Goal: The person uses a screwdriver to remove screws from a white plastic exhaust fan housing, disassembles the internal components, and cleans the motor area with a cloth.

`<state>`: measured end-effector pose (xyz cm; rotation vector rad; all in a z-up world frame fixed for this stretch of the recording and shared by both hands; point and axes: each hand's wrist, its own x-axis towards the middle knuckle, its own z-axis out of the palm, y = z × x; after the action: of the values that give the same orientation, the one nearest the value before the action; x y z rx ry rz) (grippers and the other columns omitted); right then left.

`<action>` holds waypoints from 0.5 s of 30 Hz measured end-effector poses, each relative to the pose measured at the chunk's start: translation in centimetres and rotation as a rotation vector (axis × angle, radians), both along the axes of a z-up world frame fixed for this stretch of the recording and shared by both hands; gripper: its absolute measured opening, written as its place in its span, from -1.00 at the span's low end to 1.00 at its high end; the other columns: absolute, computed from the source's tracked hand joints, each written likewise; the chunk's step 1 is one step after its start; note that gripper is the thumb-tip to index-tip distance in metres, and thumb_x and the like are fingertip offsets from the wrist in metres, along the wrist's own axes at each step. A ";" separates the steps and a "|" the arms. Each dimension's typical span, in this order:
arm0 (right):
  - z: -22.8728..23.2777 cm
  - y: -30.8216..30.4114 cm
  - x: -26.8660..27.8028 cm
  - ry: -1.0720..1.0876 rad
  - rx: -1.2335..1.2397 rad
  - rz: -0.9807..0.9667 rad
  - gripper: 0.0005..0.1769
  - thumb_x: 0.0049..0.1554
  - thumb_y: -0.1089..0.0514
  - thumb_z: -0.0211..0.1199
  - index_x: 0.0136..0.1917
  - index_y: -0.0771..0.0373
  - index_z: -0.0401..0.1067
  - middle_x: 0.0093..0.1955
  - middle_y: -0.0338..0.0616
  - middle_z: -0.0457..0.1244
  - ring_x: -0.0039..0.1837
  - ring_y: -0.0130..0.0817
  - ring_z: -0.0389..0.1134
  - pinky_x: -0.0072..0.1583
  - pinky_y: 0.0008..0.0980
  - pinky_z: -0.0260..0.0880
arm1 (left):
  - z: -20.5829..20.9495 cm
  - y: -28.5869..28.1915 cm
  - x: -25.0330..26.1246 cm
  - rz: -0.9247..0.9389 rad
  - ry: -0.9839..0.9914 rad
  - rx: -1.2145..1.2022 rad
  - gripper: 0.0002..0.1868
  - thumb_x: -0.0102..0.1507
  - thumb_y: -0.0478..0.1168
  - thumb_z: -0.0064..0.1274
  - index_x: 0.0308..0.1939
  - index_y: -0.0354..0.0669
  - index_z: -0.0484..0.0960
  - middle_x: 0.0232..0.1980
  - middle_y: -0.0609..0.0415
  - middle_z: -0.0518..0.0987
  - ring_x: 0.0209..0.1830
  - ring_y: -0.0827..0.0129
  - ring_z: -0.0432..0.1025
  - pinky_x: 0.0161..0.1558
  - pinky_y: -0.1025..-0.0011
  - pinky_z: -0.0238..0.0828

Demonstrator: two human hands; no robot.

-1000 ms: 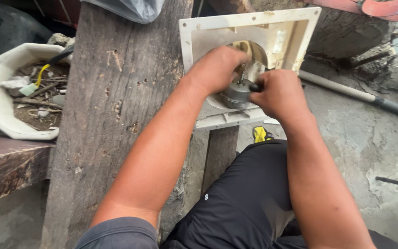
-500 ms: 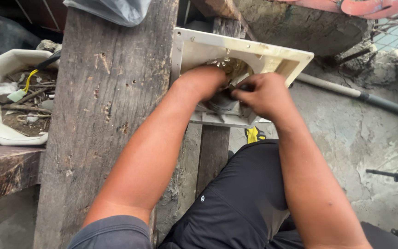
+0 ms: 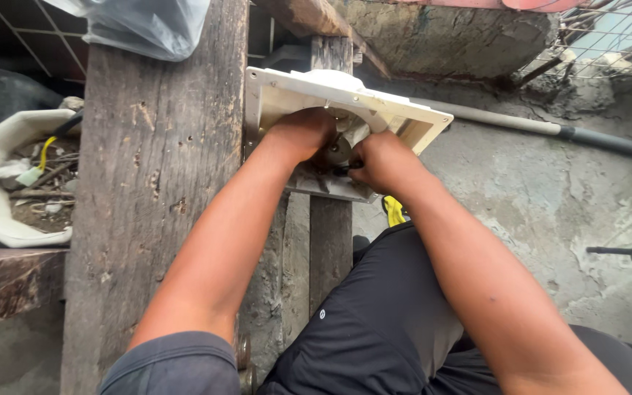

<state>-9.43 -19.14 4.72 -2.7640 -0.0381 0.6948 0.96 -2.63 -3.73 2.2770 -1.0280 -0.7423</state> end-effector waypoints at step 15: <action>-4.0 -0.4 1.8 -0.145 -0.347 -0.007 -0.90 0.01 0.28 0.33 -0.17 0.29 0.61 -0.12 0.20 0.40 0.00 0.12 0.46 0.06 -0.04 0.49 | 0.0 -0.8 0.9 -0.304 -0.092 0.039 -0.45 -0.19 0.02 0.54 -0.22 -0.15 0.75 -0.05 -0.11 0.67 0.04 -0.08 0.51 0.08 0.10 0.42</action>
<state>-7.64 -19.58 0.75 -3.1404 0.0679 0.5410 1.83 -3.40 -3.78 2.2314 -1.4359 -0.7887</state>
